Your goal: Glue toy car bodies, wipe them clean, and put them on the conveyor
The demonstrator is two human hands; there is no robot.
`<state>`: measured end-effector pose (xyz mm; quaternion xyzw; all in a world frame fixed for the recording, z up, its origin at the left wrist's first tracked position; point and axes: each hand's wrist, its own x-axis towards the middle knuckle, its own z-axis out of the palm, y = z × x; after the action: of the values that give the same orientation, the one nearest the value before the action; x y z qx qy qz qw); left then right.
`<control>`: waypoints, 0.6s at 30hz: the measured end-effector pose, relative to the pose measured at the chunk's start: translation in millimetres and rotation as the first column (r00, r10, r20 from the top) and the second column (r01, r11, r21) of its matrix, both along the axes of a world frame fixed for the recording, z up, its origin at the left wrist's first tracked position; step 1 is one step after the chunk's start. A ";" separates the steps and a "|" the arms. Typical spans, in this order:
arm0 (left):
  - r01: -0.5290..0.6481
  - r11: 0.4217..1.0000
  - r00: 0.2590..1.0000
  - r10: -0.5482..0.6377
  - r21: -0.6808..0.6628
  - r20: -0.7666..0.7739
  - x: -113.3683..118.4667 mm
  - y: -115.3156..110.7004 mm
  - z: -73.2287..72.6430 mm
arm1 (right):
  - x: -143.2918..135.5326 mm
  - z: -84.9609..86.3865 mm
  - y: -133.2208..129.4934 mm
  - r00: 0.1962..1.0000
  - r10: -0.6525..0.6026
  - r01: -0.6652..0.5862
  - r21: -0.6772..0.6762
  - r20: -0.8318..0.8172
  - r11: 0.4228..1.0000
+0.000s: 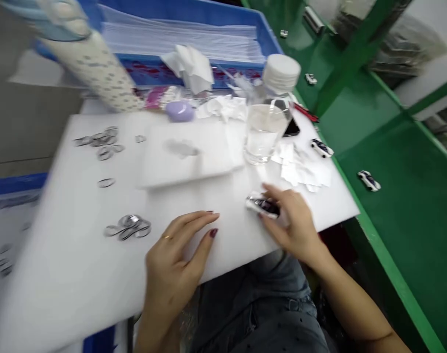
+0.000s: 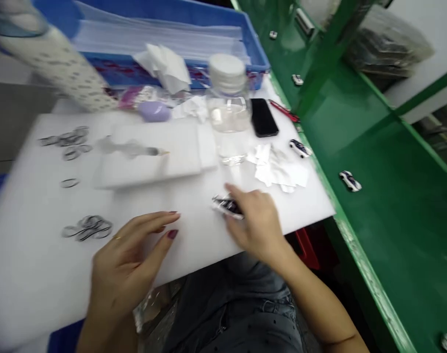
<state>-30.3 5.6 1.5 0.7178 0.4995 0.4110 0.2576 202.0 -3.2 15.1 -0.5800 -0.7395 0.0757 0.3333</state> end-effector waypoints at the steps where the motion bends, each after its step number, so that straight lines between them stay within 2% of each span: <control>1: -0.011 1.000 1.000 0.011 -0.004 -0.004 0.0 0.0 -0.2 | 27.7 0.6 -2.4 0.990 -0.137 0.137 0.015 -0.032 0.990; 2: -0.010 1.000 1.000 0.010 -0.005 -0.004 0.3 0.2 -0.2 | 59.1 1.1 -7.8 0.950 -0.307 0.309 0.035 -0.050 0.950; 3: -0.005 1.000 1.000 0.005 -0.002 -0.004 0.7 0.2 0.1 | 91.6 0.8 -16.2 0.869 -0.492 0.493 0.026 -0.041 0.869; 5: 0.019 1.000 1.000 -0.019 0.015 -0.011 1.9 -0.2 1.2 | 151.8 -3.1 -38.9 0.629 -0.773 0.777 -0.018 0.085 0.630; 6: 0.030 0.999 0.999 -0.030 0.024 -0.018 2.4 -0.5 1.6 | 176.5 -6.9 -50.7 0.533 -0.830 0.845 -0.054 0.166 0.532; 7: 0.038 0.998 0.999 -0.038 0.039 -0.023 2.7 -0.8 1.9 | 197.1 -11.3 -61.4 0.493 -0.838 0.869 -0.091 0.234 0.486; 8: 0.044 0.998 0.999 -0.043 0.052 -0.028 2.8 -0.9 1.8 | 213.5 -15.9 -69.8 0.473 -0.839 0.880 -0.103 0.268 0.463; 9: 0.049 0.997 0.998 -0.047 0.061 -0.033 2.7 -0.9 1.4 | 226.6 -20.1 -75.6 0.472 -0.837 0.880 -0.095 0.278 0.465; 12: 0.061 0.994 0.997 -0.056 0.096 -0.047 1.1 -0.3 -0.6 | 254.9 -25.6 -74.1 0.521 -0.814 0.843 -0.006 0.258 0.538; 14: 0.065 0.994 0.996 -0.058 0.090 -0.071 -0.3 -0.3 -2.1 | 271.4 -21.7 -60.5 0.543 -0.785 0.826 -0.023 0.299 0.563; 16: 0.059 0.995 0.995 -0.052 0.085 -0.087 -1.4 -0.9 -3.7 | 284.4 -12.2 -42.3 0.547 -0.758 0.827 -0.090 0.356 0.555; 18: 0.059 0.994 0.994 -0.050 0.092 -0.093 -1.7 -1.5 -5.1 | 284.5 0.4 -23.9 0.556 -0.744 0.819 -0.087 0.370 0.568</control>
<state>-31.9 4.1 -3.6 0.7606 0.4708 0.3940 0.2114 486.5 -27.1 15.4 -0.8904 -0.4256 -0.0758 0.1427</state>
